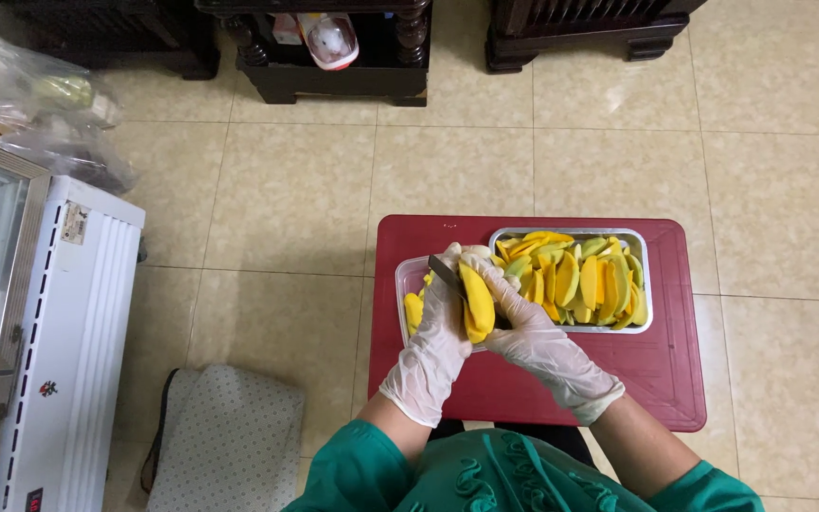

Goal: Peeling and slicing mangoes using a knife on a small table

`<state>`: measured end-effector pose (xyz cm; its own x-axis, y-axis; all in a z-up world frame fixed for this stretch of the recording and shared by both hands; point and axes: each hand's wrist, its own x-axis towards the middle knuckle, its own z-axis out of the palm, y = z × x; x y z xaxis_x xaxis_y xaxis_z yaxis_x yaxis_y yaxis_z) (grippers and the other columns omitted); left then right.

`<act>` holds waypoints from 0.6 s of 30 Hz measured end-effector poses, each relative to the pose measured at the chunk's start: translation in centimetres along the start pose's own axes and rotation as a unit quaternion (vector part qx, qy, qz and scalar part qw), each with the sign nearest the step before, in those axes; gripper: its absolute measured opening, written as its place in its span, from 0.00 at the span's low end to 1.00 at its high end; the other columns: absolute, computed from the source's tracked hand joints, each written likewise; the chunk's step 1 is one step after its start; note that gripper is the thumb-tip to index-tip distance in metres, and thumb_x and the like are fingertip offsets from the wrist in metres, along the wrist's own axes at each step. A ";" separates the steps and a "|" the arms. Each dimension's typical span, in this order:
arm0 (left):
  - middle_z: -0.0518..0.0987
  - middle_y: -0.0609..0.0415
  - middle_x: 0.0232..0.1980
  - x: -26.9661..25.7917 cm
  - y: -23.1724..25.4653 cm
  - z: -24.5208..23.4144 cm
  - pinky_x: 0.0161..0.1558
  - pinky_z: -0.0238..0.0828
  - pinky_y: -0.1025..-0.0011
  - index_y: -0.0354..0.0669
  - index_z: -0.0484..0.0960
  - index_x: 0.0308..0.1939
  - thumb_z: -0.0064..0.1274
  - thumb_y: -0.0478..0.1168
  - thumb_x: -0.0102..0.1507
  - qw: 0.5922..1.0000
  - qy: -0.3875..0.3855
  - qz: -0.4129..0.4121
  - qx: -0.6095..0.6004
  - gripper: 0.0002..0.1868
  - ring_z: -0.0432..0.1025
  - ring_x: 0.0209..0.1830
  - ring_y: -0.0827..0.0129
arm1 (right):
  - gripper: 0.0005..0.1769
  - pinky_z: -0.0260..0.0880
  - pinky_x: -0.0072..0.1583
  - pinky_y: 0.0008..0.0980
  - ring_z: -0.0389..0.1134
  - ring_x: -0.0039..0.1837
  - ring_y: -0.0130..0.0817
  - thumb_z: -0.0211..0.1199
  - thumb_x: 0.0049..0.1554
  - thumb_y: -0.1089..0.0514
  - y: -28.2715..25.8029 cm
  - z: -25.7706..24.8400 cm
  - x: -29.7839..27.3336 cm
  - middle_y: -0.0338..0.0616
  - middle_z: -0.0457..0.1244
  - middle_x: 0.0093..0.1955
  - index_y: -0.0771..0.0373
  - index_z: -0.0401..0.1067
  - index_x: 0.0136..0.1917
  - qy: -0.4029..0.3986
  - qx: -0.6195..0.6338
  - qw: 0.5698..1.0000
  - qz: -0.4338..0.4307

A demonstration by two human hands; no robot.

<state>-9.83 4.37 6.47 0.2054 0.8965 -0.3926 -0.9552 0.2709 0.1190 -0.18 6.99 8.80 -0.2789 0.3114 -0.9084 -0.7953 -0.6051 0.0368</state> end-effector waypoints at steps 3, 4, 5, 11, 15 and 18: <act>0.87 0.48 0.39 -1.2 0.0 1.9 0.40 0.82 0.83 0.51 0.78 0.43 0.53 0.57 0.72 0.998 0.018 -0.022 -0.054 0.16 0.83 0.38 0.72 | 0.27 0.72 0.69 0.46 0.68 0.69 0.45 0.75 0.51 0.67 -0.7 -0.8 1.1 0.57 0.66 0.61 0.72 0.75 0.63 -0.029 -0.153 0.988 -0.011; 0.87 0.48 0.39 -1.4 0.0 2.4 0.40 0.82 0.83 0.51 0.78 0.43 0.53 0.57 0.72 0.998 0.017 -0.022 -0.054 0.16 0.83 0.38 0.72 | 0.27 0.72 0.69 0.46 0.68 0.69 0.45 0.75 0.51 0.67 -0.8 -1.2 1.7 0.57 0.66 0.61 0.72 0.75 0.63 -0.029 -0.154 0.988 -0.011; 0.86 0.52 0.40 -1.7 0.1 2.9 0.43 0.80 0.85 0.51 0.79 0.45 0.52 0.58 0.72 0.998 0.032 -0.020 -0.056 0.16 0.82 0.40 0.75 | 0.28 0.71 0.69 0.51 0.69 0.67 0.48 0.77 0.49 0.67 -0.9 -1.4 2.4 0.59 0.67 0.60 0.74 0.74 0.62 -0.016 -0.095 0.995 0.002; 0.86 0.55 0.50 -2.1 -0.3 4.6 0.58 0.74 0.85 0.45 0.83 0.56 0.40 0.66 0.72 0.984 0.165 0.040 0.059 0.31 0.80 0.51 0.76 | 0.29 0.69 0.70 0.54 0.70 0.66 0.49 0.78 0.48 0.68 -1.0 -1.8 4.6 0.61 0.68 0.61 0.76 0.74 0.62 -0.009 -0.012 0.999 0.036; 0.80 0.59 0.62 -0.2 -1.0 1.1 0.69 0.70 0.73 0.54 0.77 0.68 0.40 0.72 0.69 0.988 0.137 0.077 0.014 0.36 0.75 0.62 0.71 | 0.33 0.70 0.70 0.46 0.70 0.65 0.43 0.78 0.47 0.68 -0.4 -0.9 3.1 0.59 0.68 0.62 0.72 0.74 0.65 -0.034 -0.044 0.998 0.032; 0.82 0.56 0.60 -0.2 -1.2 -1.2 0.70 0.70 0.69 0.50 0.76 0.69 0.43 0.77 0.65 0.996 0.057 0.064 -0.010 0.43 0.76 0.61 0.69 | 0.41 0.71 0.69 0.41 0.69 0.63 0.39 0.77 0.45 0.72 -0.3 -2.0 4.0 0.57 0.67 0.63 0.64 0.72 0.72 -0.111 -0.139 0.983 -0.046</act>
